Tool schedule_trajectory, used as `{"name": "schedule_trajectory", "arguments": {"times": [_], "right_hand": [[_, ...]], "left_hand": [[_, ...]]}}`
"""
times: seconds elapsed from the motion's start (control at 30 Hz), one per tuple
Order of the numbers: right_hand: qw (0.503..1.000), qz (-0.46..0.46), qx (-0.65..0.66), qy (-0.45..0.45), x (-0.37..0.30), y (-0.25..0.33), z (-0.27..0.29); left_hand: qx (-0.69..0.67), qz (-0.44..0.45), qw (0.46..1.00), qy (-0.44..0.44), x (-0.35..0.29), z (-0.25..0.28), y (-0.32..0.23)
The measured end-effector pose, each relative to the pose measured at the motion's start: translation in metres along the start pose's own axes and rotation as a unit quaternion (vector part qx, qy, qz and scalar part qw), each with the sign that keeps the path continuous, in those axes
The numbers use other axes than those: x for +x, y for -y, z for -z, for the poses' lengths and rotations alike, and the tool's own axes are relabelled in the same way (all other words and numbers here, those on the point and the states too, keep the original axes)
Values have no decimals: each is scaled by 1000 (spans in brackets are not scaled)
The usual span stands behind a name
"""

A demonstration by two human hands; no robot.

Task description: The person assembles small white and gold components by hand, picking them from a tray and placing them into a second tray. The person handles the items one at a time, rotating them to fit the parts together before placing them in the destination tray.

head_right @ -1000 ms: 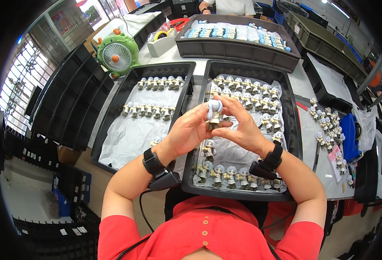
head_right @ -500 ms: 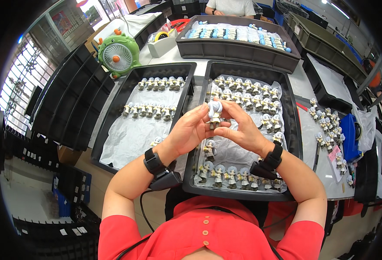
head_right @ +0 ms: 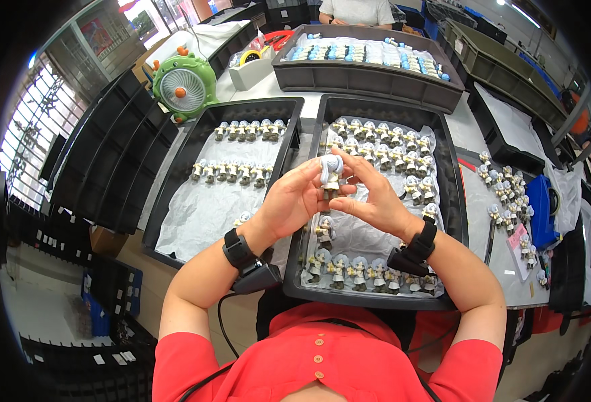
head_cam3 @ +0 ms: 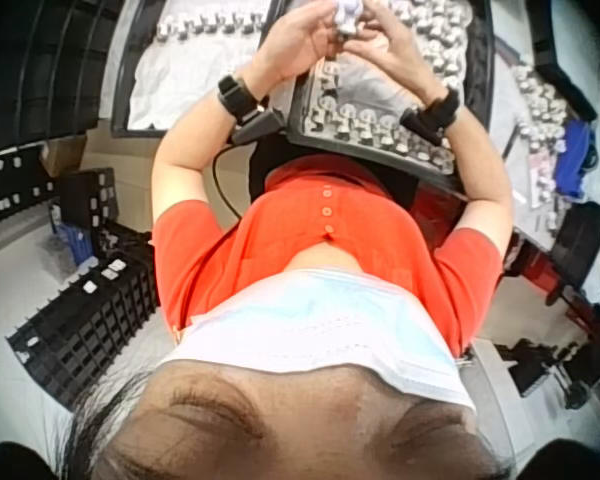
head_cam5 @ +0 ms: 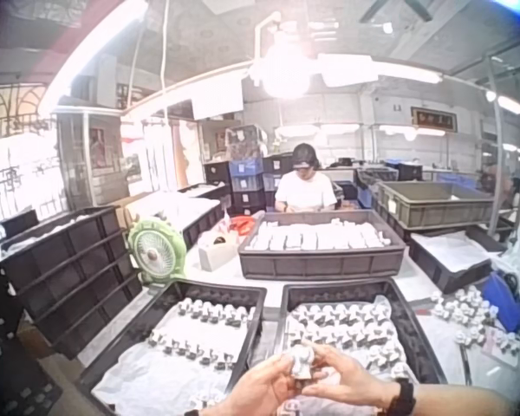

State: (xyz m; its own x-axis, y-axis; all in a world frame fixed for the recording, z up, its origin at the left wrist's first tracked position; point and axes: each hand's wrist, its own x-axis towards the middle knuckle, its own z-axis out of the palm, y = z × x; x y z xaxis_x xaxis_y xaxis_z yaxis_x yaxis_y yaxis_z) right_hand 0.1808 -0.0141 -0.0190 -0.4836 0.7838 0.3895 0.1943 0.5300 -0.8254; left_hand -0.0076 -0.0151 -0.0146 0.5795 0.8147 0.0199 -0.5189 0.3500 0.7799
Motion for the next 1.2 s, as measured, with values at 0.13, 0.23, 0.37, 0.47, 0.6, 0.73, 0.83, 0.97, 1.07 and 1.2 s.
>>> {"name": "schedule_trajectory", "arguments": {"times": [0.13,0.23,0.37,0.47,0.6,0.73,0.83,0.97,1.07,1.2], "right_hand": [[999,28,-28,-13,1,-2,1],[998,31,-48,-12,2,1,1],[998,39,-52,-17,1,0,1],[997,54,-58,-23,2,0,0],[996,61,-70,-16,1,2,2],[995,75,-59,-18,2,2,1],[994,88,-63,-25,2,2,1],[993,92,-61,-31,2,1,0],[993,92,-62,-38,1,2,-1],[991,96,-68,-66,2,3,1]], "left_hand": [[-30,-3,1000,7,-1,0,-2],[-34,-4,999,7,0,2,-2],[-36,-2,999,3,0,0,-3],[-27,-1,1000,-5,-1,-2,-5],[-20,-8,1000,-7,0,-1,-4],[-1,-38,999,-9,-2,0,-4],[-19,-50,998,-12,-2,0,-4],[-15,-58,998,-12,-1,4,-4],[40,-87,995,-27,1,5,0],[73,-106,991,-22,-1,-1,-1]]}}
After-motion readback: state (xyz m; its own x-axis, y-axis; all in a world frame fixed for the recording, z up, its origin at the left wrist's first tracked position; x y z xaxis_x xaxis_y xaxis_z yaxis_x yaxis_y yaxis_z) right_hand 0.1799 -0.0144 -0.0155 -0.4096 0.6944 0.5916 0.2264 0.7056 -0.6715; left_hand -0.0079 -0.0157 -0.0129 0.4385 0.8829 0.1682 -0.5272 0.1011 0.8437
